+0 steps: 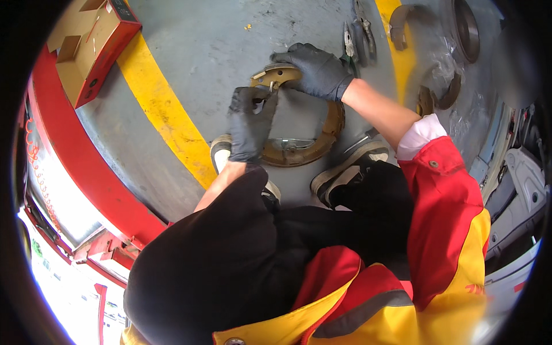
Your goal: The person assembles a drum brake assembly on the floor, attaching brake shoes to a backing plate, installing springs and adjusters, and using pliers and a screwdriver to secure components.
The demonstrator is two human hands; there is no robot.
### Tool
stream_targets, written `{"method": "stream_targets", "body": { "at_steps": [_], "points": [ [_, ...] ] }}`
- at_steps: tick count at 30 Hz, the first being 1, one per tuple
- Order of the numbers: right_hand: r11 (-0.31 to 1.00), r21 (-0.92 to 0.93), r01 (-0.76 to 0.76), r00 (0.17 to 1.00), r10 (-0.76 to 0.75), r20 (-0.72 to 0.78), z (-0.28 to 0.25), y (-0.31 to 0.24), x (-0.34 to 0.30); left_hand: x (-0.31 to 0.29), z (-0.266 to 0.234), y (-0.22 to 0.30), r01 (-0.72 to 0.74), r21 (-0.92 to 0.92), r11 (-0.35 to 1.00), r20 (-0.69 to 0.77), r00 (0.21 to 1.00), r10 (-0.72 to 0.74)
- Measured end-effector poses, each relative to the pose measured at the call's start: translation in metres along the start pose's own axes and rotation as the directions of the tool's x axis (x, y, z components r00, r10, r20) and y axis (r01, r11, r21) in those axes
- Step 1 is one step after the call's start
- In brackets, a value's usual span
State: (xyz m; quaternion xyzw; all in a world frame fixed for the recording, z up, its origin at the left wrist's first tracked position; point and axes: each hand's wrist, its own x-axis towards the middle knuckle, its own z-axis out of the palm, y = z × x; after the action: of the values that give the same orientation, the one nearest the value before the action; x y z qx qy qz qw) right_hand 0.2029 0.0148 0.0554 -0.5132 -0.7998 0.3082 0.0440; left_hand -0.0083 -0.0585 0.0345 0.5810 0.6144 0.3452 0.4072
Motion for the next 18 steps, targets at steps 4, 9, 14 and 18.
{"method": "stream_targets", "body": {
  "at_steps": [4, 9, 14, 18],
  "points": [
    [0.982, -0.186, 0.023, 0.960, -0.073, -0.269, -0.010, -0.013, -0.017, -0.009, -0.039, -0.014, 0.057, -0.071, 0.996, 0.027, 0.998, -0.055],
    [0.830, 0.386, -0.403, 0.899, 0.437, -0.002, 0.000, -0.074, -0.050, 0.017, -0.066, -0.014, -0.056, 0.032, 0.998, 0.252, 0.967, 0.046],
    [0.752, 0.453, -0.479, 0.798, 0.588, -0.133, 0.059, -0.082, -0.027, 0.062, -0.048, -0.003, -0.309, -0.059, 0.949, 0.509, 0.809, 0.295],
    [0.710, 0.520, -0.475, 0.730, 0.647, -0.218, 0.068, -0.084, -0.023, 0.074, -0.038, 0.000, -0.375, -0.080, 0.924, 0.604, 0.719, 0.344]
  ]
}}
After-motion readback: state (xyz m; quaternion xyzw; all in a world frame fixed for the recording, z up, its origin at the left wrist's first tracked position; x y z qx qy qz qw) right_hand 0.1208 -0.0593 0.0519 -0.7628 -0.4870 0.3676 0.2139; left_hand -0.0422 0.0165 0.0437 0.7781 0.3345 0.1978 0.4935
